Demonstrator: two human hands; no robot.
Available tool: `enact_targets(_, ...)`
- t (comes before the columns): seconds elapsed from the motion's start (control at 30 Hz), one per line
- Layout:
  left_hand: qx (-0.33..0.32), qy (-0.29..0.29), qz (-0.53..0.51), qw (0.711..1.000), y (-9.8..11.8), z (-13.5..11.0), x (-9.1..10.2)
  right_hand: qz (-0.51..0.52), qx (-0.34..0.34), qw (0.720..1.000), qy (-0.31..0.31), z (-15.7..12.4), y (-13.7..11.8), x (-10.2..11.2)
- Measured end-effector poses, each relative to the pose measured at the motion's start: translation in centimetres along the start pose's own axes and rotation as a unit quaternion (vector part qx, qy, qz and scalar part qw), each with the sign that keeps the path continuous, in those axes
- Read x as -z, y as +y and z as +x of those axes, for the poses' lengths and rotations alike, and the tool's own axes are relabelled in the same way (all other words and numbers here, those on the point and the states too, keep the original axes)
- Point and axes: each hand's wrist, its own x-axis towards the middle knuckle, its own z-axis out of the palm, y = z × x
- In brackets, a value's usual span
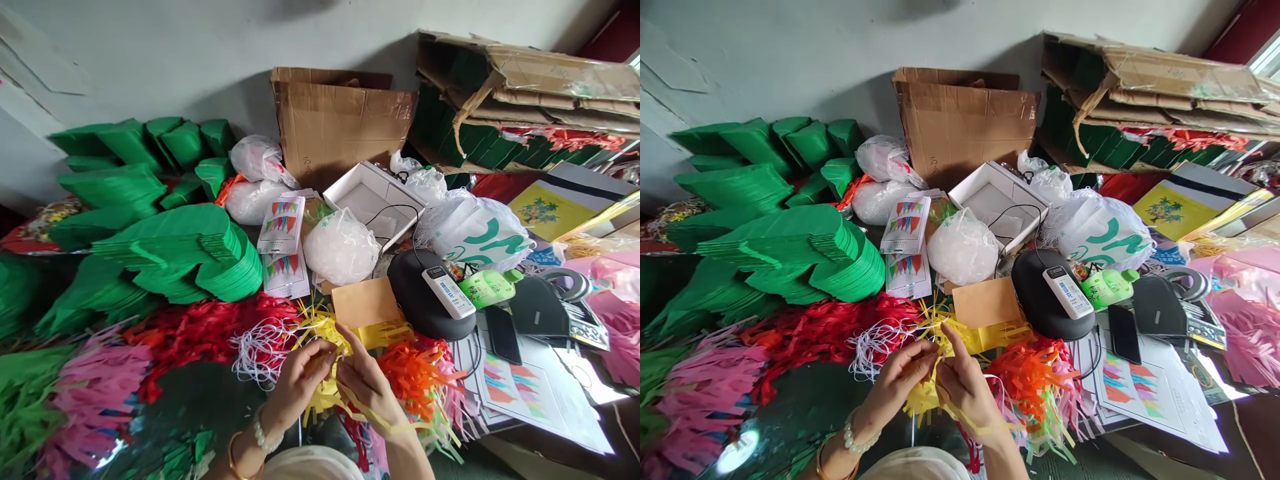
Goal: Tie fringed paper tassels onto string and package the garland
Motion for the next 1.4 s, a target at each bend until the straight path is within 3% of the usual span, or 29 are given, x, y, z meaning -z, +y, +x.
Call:
enact_targets(0.33,-0.017,-0.009,0.054,0.998,-0.5,-0.3,0.4,-0.034,-0.001,0.999,-0.013,0.1,0.1,0.3)
enact_targets(0.57,-0.087,-0.002,0.143,0.986,0.0,-0.3,0.7,-0.039,-0.008,0.999,-0.009,0.1,0.0,0.5)
enact_targets(0.77,-0.174,-0.023,0.247,0.953,0.8,-0.1,1.0,-0.052,0.004,0.998,-0.039,0.3,0.5,1.0)
enact_targets(0.9,-0.196,-0.026,0.272,0.942,1.3,-0.1,1.1,-0.138,0.038,0.989,-0.040,-0.2,0.7,1.2)
enact_targets(1.0,-0.183,-0.015,0.284,0.941,0.7,-0.5,0.9,-0.250,0.069,0.965,-0.042,-0.6,0.8,0.9)
enact_targets(1.23,-0.147,0.042,0.297,0.943,-3.0,-3.3,0.3,-0.385,0.038,0.921,0.037,-1.5,3.5,-0.5)
enact_targets(1.33,-0.086,0.125,0.242,0.958,-3.0,-3.7,3.5,-0.404,0.030,0.912,0.063,-2.5,5.1,0.3)
enact_targets(1.4,-0.056,0.264,0.183,0.945,-2.3,-3.7,7.6,-0.420,0.026,0.904,0.077,-3.0,5.8,1.2)
